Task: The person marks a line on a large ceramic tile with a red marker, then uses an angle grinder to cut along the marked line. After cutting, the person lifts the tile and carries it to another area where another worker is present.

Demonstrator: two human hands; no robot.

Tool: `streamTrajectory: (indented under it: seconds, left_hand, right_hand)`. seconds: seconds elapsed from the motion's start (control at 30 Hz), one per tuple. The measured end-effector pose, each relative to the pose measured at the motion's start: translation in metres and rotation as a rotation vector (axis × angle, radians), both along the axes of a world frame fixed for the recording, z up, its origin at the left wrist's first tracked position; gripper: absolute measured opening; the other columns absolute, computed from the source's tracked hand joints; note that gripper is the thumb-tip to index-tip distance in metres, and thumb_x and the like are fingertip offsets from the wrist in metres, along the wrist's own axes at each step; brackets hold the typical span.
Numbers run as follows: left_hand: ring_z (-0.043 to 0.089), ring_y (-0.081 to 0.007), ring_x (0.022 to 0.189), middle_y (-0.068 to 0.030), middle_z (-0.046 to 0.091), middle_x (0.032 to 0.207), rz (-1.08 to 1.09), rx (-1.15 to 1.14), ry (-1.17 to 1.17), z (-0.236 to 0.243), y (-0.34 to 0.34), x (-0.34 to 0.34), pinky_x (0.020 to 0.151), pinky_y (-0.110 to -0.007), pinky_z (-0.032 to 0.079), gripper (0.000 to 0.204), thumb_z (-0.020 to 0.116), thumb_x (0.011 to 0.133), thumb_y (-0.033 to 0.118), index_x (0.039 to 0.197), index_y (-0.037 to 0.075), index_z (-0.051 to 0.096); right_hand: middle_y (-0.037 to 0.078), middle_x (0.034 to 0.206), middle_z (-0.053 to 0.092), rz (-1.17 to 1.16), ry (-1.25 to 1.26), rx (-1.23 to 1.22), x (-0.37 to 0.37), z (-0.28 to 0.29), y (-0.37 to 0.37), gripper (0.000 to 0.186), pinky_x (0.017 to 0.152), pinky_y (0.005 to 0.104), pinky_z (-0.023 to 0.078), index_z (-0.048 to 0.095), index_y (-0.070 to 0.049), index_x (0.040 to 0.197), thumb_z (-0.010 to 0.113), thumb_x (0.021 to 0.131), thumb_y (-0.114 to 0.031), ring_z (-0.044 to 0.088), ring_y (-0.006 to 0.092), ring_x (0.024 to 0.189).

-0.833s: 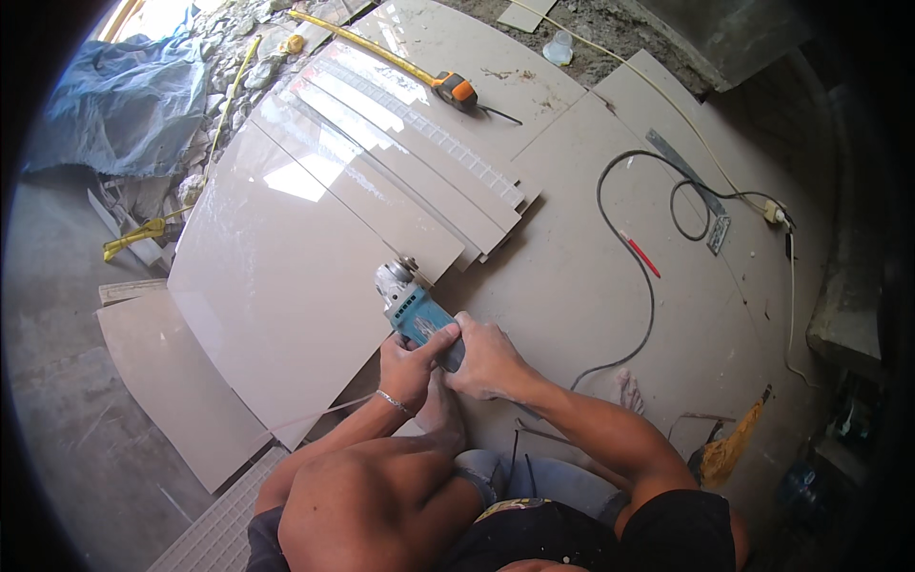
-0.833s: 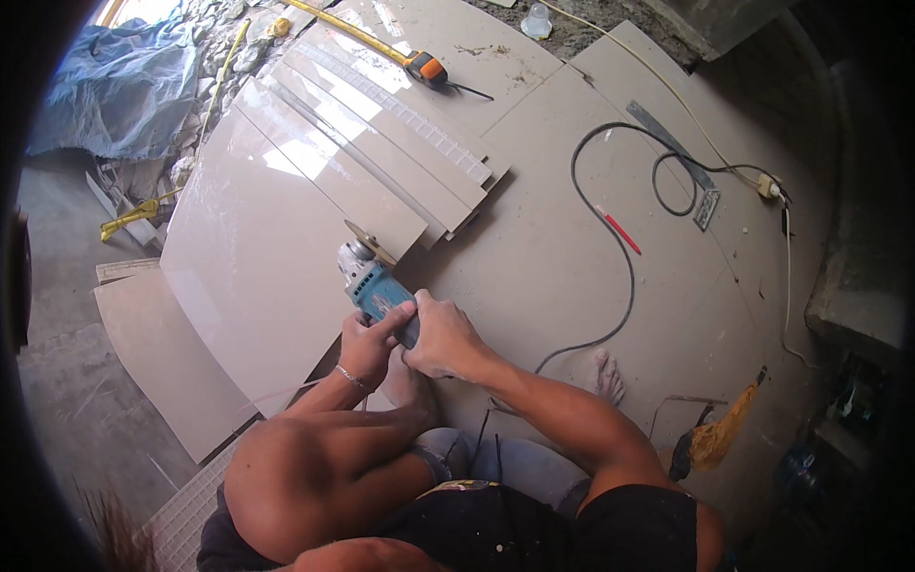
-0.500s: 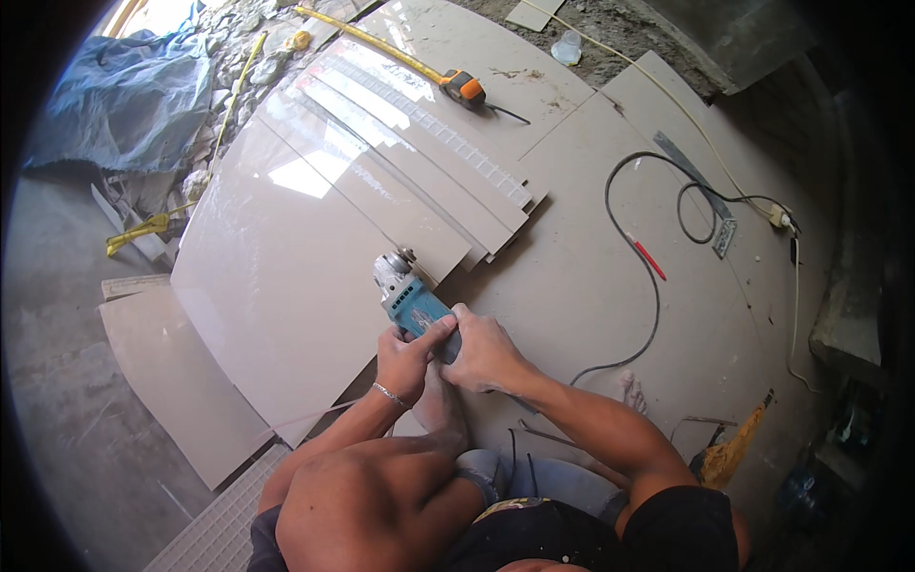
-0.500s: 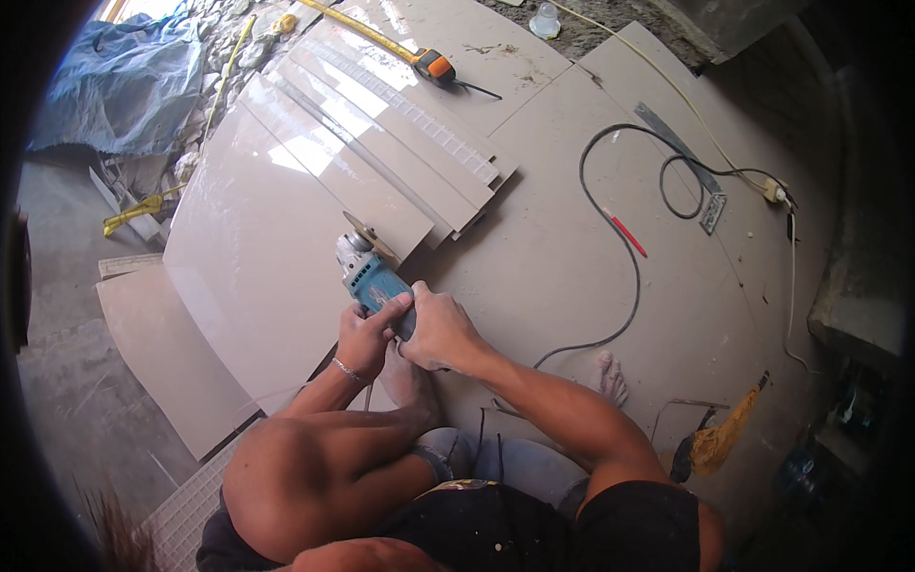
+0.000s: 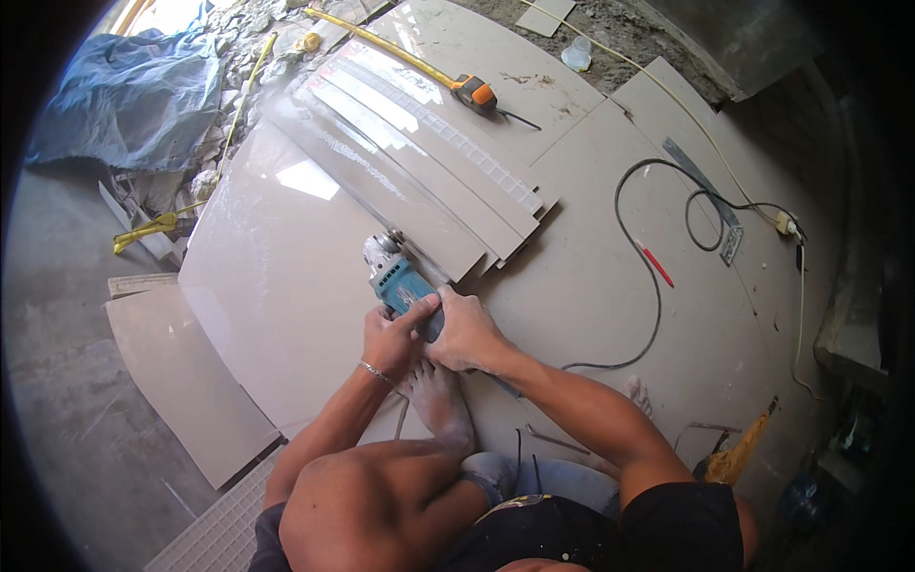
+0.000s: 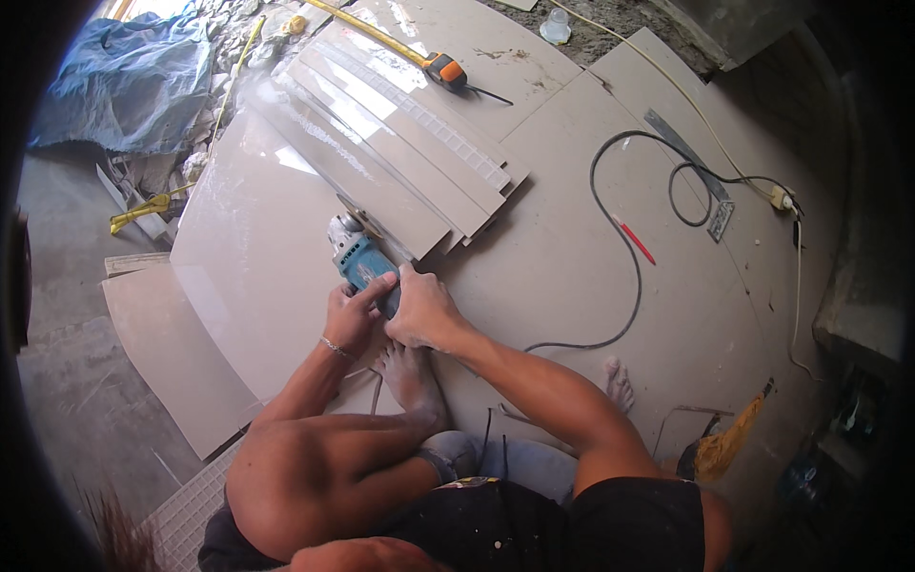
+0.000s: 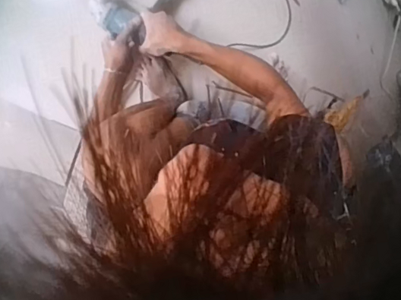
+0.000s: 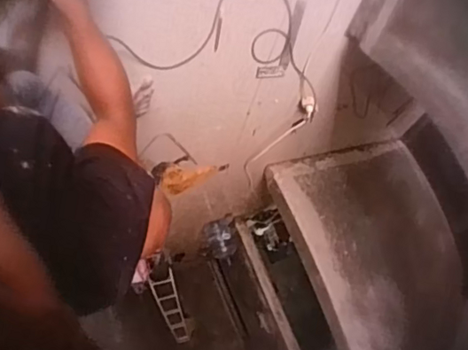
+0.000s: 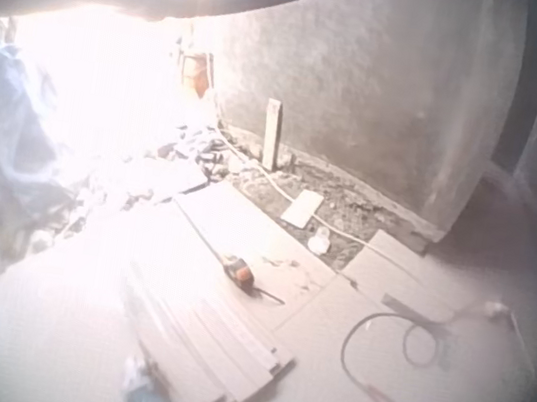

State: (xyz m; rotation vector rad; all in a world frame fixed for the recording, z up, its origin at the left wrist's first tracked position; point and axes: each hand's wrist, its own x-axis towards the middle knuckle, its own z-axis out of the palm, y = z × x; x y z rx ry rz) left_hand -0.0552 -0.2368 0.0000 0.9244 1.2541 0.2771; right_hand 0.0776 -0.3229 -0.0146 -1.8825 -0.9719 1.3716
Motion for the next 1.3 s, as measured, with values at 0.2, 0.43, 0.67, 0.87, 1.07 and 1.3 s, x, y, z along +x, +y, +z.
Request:
streamTrajectory:
  seconds: [0.2,0.43,0.67,0.87,1.07,1.3]
  left_hand:
    - [0.069,-0.0120,0.079,-0.0066,0.075,0.094,-0.018,0.030,-0.001,0.001,-0.004,-0.002,0.067,-0.027,0.052,0.029,0.087,0.090,0.018,0.104,-0.003,0.073]
    - [0.074,-0.0200,0.095,-0.0117,0.074,0.107,-0.020,0.076,0.073,0.004,0.010,0.006,0.083,-0.033,0.060,0.037,0.085,0.091,0.015,0.116,-0.006,0.067]
    - [0.073,-0.0187,0.090,-0.0118,0.074,0.104,0.055,0.113,0.010,0.001,0.017,0.005,0.079,-0.032,0.059,0.040,0.088,0.089,0.017,0.113,-0.008,0.068]
    - [0.073,-0.0186,0.091,-0.0114,0.074,0.103,0.037,0.120,0.039,-0.002,0.025,0.007,0.080,-0.032,0.058,0.039,0.088,0.089,0.018,0.111,-0.007,0.068]
    - [0.074,-0.0198,0.092,-0.0123,0.074,0.105,0.053,0.097,0.032,-0.003,0.027,0.007,0.081,-0.032,0.059,0.040,0.088,0.088,0.017,0.114,-0.007,0.067]
    - [0.075,-0.0223,0.095,-0.0139,0.074,0.110,0.033,0.119,0.056,-0.004,0.029,0.006,0.083,-0.034,0.061,0.041,0.083,0.093,0.017,0.119,-0.008,0.065]
  right_hand:
    - [0.037,0.103,0.072,-0.022,0.003,0.020,-0.001,-0.002,-0.006,0.068,0.096,0.0514,0.058,0.055,0.012,0.128,0.080,0.069,-0.013,0.072,0.0509,0.107]
    - [0.033,0.105,0.074,-0.030,0.015,0.037,0.006,-0.002,0.007,0.065,0.094,0.0483,0.059,0.058,0.009,0.125,0.083,0.073,-0.020,0.073,0.0484,0.107]
    - [0.034,0.114,0.071,-0.024,0.083,0.025,0.006,-0.003,0.020,0.058,0.101,0.0498,0.057,0.057,0.006,0.124,0.081,0.073,-0.011,0.069,0.0499,0.115]
    - [0.033,0.116,0.071,-0.024,0.069,0.023,0.004,-0.007,0.027,0.061,0.101,0.0486,0.057,0.058,0.006,0.125,0.084,0.073,-0.015,0.069,0.0478,0.117]
    - [0.032,0.111,0.073,-0.038,0.050,0.054,0.005,-0.009,0.027,0.063,0.097,0.0486,0.058,0.060,0.006,0.123,0.085,0.073,-0.022,0.071,0.0479,0.111]
    - [0.034,0.113,0.072,-0.030,0.080,0.021,0.006,-0.009,0.031,0.064,0.099,0.0481,0.058,0.060,0.007,0.125,0.083,0.072,-0.018,0.070,0.0480,0.114]
